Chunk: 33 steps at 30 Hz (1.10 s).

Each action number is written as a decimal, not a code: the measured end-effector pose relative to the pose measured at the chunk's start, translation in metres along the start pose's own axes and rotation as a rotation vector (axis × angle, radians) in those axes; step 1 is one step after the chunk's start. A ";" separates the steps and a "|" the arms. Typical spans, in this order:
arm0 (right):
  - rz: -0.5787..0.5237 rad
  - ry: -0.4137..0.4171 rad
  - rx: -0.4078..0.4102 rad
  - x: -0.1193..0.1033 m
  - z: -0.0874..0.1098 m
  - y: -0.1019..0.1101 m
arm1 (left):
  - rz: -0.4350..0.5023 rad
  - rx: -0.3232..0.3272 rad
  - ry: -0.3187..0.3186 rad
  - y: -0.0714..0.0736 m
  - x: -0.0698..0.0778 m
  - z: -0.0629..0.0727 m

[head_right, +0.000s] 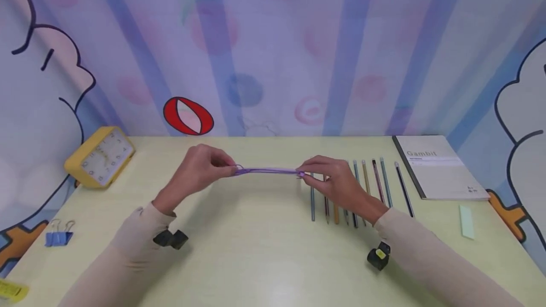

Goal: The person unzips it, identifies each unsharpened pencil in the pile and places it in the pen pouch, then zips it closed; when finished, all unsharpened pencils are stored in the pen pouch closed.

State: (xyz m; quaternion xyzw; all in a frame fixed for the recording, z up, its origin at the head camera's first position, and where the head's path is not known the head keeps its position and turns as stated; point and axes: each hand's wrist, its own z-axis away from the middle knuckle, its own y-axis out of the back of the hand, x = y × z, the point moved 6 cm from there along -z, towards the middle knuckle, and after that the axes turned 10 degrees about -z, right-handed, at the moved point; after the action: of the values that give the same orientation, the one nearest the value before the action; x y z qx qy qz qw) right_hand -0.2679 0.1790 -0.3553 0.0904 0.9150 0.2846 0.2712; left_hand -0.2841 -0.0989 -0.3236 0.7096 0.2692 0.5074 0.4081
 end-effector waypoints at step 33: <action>-0.033 -0.068 0.031 0.009 -0.009 -0.005 | -0.294 0.043 -0.142 0.016 -0.042 0.030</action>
State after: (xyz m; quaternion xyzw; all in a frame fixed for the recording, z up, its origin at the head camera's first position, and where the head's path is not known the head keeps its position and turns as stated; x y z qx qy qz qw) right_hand -0.2805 0.1739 -0.3561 0.0891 0.9109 0.2627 0.3053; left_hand -0.2709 -0.1500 -0.3360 0.7053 0.3515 0.3848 0.4805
